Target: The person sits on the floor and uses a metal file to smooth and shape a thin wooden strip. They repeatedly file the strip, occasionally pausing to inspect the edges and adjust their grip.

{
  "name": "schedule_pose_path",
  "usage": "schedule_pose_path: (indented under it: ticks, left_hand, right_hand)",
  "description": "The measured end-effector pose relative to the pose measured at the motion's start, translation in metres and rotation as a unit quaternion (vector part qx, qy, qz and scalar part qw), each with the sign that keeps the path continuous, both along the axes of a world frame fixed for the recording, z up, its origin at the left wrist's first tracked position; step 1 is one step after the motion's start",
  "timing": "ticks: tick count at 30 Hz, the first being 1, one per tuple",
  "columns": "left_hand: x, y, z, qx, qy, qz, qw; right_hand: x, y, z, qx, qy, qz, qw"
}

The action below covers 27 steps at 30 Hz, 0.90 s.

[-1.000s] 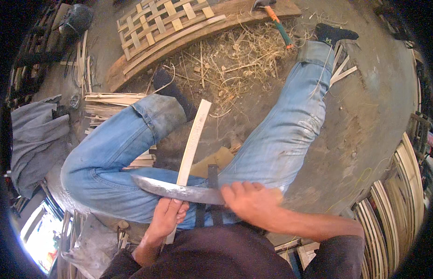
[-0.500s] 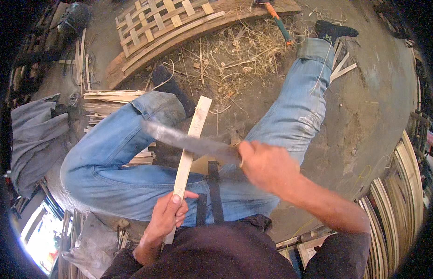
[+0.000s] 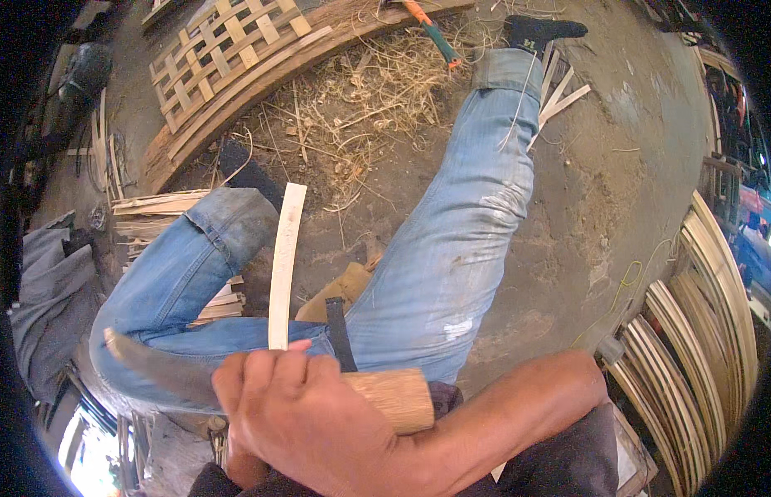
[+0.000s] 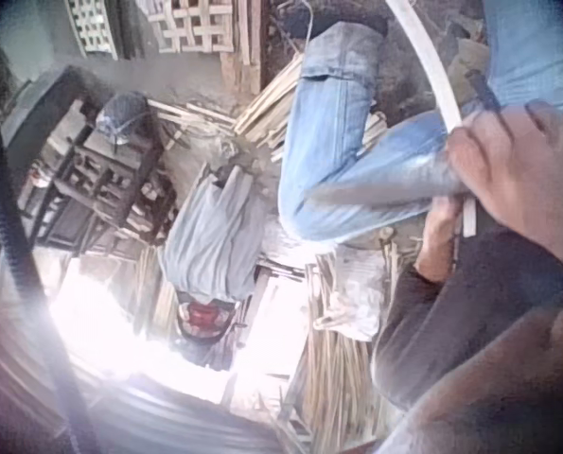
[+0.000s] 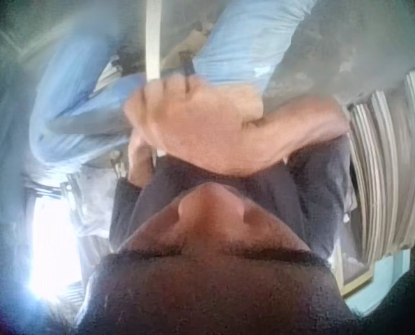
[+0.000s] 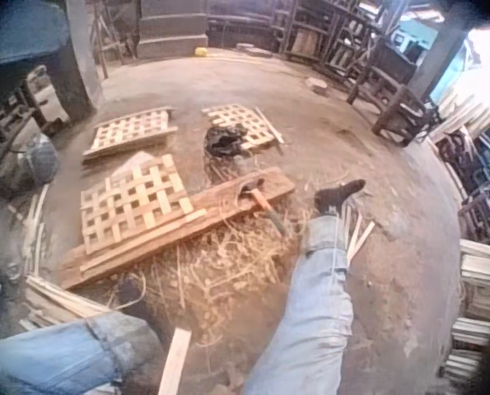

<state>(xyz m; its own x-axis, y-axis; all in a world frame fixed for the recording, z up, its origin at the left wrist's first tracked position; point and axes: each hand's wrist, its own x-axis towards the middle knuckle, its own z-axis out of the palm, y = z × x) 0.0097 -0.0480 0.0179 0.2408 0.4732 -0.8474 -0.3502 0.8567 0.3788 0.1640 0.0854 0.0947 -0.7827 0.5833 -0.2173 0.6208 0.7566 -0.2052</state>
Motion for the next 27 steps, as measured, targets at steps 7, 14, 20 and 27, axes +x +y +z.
schedule_pose_path:
  ticks: [7,14,20,27]
  left_hand:
    - [-0.004,0.001,-0.017,-0.042,-0.133,0.115,0.984]
    - [-0.011,-0.010,-0.025,-0.044,-0.138,0.016,0.989]
    - [-0.010,-0.009,-0.012,-0.019,-0.107,-0.001,0.994]
    - [-0.010,-0.015,-0.012,-0.005,-0.103,0.012,0.995]
  right_hand:
    - [0.047,0.043,-0.117,-0.125,0.042,-0.172,0.976]
    - [0.072,-0.039,-0.090,-0.256,0.026,0.008,0.966]
    - [0.096,0.015,-0.129,-0.183,-0.023,-0.185,0.965]
    - [0.106,0.055,-0.146,-0.119,0.023,-0.245,0.962]
